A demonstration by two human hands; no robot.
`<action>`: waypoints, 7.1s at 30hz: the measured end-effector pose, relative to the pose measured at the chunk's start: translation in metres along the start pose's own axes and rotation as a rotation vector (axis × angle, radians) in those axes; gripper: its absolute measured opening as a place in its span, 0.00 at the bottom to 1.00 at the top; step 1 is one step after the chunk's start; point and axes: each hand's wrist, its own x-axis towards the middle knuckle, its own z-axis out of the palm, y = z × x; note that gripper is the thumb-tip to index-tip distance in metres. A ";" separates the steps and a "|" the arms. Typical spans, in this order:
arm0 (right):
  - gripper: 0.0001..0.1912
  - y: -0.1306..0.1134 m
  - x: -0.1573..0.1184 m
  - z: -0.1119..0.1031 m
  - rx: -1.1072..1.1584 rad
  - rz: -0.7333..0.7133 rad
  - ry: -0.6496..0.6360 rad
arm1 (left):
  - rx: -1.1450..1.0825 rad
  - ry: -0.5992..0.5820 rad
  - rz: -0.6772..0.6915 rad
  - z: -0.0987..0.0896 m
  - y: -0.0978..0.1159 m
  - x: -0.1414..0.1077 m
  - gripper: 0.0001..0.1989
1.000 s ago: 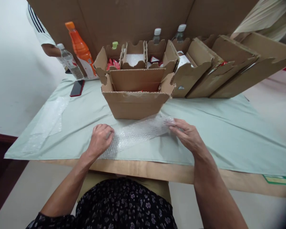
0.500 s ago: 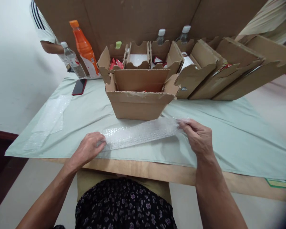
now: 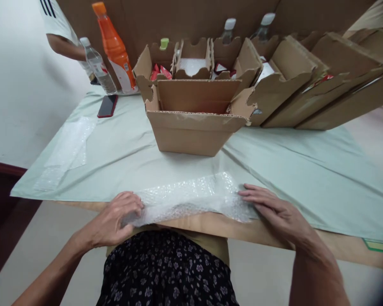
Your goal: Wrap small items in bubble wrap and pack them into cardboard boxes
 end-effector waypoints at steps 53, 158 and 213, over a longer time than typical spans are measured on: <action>0.17 -0.046 0.001 0.048 -0.283 -0.034 -0.030 | 0.101 0.308 -0.105 0.013 -0.046 0.000 0.13; 0.18 -0.046 0.034 0.065 -0.666 -0.203 -0.102 | 0.363 0.037 -0.163 0.044 -0.029 0.044 0.25; 0.16 -0.019 0.085 0.040 0.045 0.446 0.185 | 0.025 0.119 -0.584 -0.008 -0.052 0.060 0.17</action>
